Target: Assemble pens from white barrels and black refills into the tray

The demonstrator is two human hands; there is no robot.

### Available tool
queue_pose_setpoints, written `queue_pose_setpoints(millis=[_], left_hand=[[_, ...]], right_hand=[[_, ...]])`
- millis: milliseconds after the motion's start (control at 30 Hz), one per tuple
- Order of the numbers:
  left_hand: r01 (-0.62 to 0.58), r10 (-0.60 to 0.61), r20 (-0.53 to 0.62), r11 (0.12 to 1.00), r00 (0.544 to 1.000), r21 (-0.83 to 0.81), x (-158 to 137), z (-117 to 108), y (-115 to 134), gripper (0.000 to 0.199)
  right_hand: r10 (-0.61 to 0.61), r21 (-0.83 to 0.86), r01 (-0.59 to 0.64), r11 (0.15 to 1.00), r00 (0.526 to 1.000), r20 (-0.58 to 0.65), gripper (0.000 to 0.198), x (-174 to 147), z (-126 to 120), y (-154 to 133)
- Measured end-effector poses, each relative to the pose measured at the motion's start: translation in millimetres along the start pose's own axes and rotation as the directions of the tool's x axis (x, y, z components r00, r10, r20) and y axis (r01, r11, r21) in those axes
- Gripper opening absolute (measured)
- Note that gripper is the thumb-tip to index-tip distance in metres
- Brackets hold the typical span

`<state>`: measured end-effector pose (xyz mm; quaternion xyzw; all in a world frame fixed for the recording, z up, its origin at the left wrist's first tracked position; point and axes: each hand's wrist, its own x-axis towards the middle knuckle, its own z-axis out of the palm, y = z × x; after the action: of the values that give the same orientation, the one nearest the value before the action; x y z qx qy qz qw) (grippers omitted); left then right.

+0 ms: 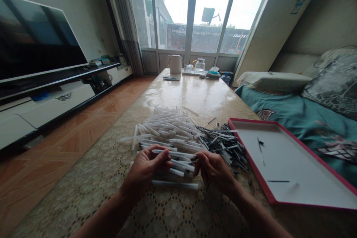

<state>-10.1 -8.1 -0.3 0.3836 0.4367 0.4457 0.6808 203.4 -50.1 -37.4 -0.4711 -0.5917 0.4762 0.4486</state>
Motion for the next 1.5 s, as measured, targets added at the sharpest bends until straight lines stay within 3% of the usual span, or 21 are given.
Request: queue_pose_setpoints(millis=[67, 167, 333, 467, 567, 667, 767, 833, 900, 967, 1133, 1267, 1367, 1433, 1500], left_hand=[[-0.007, 0.007, -0.002, 1.000, 1.000, 0.000, -0.2, 0.4, 0.0, 0.036], [-0.016, 0.016, -0.010, 1.000, 1.000, -0.008, 0.6, -0.5, 0.5, 0.035], [-0.033, 0.029, -0.047, 0.996, 0.998, -0.084, 3.5, -4.2, 2.2, 0.037], [-0.044, 0.042, -0.023, 0.996, 0.999, -0.077, 1.9, -2.6, 1.4, 0.038], [-0.035, 0.034, -0.005, 0.998, 0.999, -0.055, -0.3, -0.5, 2.0, 0.036], [-0.060, 0.057, -0.036, 0.995, 0.998, -0.080, 0.2, -2.9, 6.6, 0.034], [-0.140, 0.118, -0.152, 0.979, 0.981, -0.146, 4.4, -10.0, 13.1, 0.032], [-0.198, 0.159, -0.230, 0.967, 0.960, -0.161, 8.5, -14.7, 15.3, 0.031], [-0.233, 0.193, -0.255, 0.963, 0.947, -0.136, 12.4, -17.2, 14.7, 0.030], [-0.239, 0.214, -0.208, 0.965, 0.954, -0.104, 15.1, -16.9, 12.1, 0.032], [-0.243, 0.245, -0.002, 0.961, 0.970, -0.135, 17.4, -11.0, 8.0, 0.044], [-0.293, 0.293, -0.006, 0.956, 0.956, -0.025, 20.9, -13.9, 8.5, 0.076], [-0.357, 0.367, -0.029, 0.919, 0.930, 0.170, 24.9, -22.0, 7.6, 0.080], [-0.437, 0.479, -0.019, 0.816, 0.878, 0.378, 27.1, -28.6, 6.9, 0.062], [-0.503, 0.598, 0.076, 0.592, 0.798, 0.630, 28.7, -34.9, 7.0, 0.034]], right_hand=[[0.001, -0.012, -0.001, 1.000, 1.000, -0.002, 0.047, -0.1, 0.4, 0.9], [0.004, 0.033, -0.003, 0.999, 0.999, -0.047, 0.037, 0.4, 0.6, -0.3], [0.015, 0.251, 0.024, 0.968, 0.988, -0.152, 0.030, 3.1, -1.5, -6.9], [0.108, 0.427, -0.067, 0.902, 0.992, -0.072, 0.035, 4.2, -0.7, -10.0], [0.144, 0.389, -0.120, 0.913, 0.989, -0.033, 0.033, 4.0, 0.5, -9.7], [0.115, 0.259, -0.069, 0.963, 0.979, -0.167, 0.035, 4.1, -7.0, -8.8], [-0.006, 0.029, 0.020, 0.999, 0.909, -0.417, 0.033, 5.2, -28.0, -6.0], [-0.141, -0.192, 0.033, 0.981, 0.799, -0.584, 0.032, 6.5, -45.4, -1.7], [-0.260, -0.388, -0.032, 0.921, 0.691, -0.674, 0.033, 8.2, -60.4, 3.5], [-0.353, -0.530, -0.112, 0.840, 0.629, -0.693, 0.036, 9.9, -69.7, 8.0], [-0.542, -0.720, -0.134, 0.681, 0.569, -0.618, 0.036, 11.7, -69.1, 9.1], [-0.582, -0.752, -0.034, 0.658, 0.610, -0.537, 0.027, 11.7, -57.1, 6.2], [-0.600, -0.775, 0.062, 0.629, 0.673, -0.433, 0.022, 11.7, -45.1, 5.9], [-0.576, -0.777, 0.118, 0.618, 0.741, -0.346, 0.019, 11.2, -35.6, 5.8], [-0.544, -0.772, 0.178, 0.610, 0.803, -0.244, 0.017, 10.3, -26.1, 4.9]])
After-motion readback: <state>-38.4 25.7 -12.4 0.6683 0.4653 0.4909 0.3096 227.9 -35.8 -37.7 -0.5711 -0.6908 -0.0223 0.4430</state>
